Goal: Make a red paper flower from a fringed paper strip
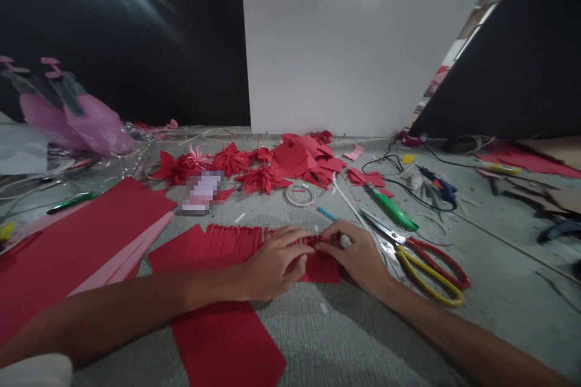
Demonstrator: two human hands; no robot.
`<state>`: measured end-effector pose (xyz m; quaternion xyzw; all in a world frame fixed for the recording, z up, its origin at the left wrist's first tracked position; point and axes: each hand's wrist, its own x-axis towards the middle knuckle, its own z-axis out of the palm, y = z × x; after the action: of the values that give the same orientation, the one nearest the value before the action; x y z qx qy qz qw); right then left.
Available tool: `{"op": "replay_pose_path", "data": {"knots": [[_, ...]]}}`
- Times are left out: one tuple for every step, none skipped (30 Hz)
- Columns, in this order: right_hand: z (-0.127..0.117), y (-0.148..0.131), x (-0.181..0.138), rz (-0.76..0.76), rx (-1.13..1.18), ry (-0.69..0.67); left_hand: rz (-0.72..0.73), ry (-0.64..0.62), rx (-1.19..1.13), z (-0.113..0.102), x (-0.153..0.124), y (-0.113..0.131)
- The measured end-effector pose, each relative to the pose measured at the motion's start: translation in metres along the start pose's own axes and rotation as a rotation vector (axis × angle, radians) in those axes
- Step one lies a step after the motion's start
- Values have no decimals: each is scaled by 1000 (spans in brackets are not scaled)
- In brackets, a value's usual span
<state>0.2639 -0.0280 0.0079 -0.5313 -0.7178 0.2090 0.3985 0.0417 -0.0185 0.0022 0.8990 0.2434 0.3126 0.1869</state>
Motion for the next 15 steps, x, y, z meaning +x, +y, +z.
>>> {"op": "replay_pose_path", "data": {"knots": [[-5, -1, 4, 26, -17, 2, 9, -3, -1, -1, 0, 0], [-12, -3, 8, 30, -33, -7, 24, -12, -3, -2, 0, 1], [-19, -4, 12, 32, -56, 18, 45, -26, -4, -2, 0, 1], [-25, -5, 15, 26, -91, 42, 71, -44, -1, -3, 0, 2], [-31, -6, 17, 12, -140, 37, 102, -72, 8, -3, 0, 2], [-36, -6, 18, -4, -184, 29, 134, -104, 22, -3, 0, 2], [-39, -5, 18, -17, -222, 6, 162, -139, 41, -3, 0, 2], [-40, -3, 17, -26, -253, -32, 183, -177, 62, -3, 0, 2], [-39, -1, 15, -36, -276, -75, 196, -218, 81, -2, 0, 2], [-36, 2, 12, -43, -291, -119, 200, -253, 94, -2, -1, 2], [-33, 6, 9, -51, -302, -156, 197, -282, 102, -1, -1, 2], [-29, 9, 6, -71, -312, -181, 190, -301, 105, -1, -1, 2], [-25, 12, 3, -96, -319, -192, 183, -314, 107, 0, -1, 1], [-21, 15, 1, -127, -323, -195, 183, -320, 109, 0, -1, 1], [-18, 17, -1, -155, -325, -196, 188, -322, 113, 0, -1, 1]]}}
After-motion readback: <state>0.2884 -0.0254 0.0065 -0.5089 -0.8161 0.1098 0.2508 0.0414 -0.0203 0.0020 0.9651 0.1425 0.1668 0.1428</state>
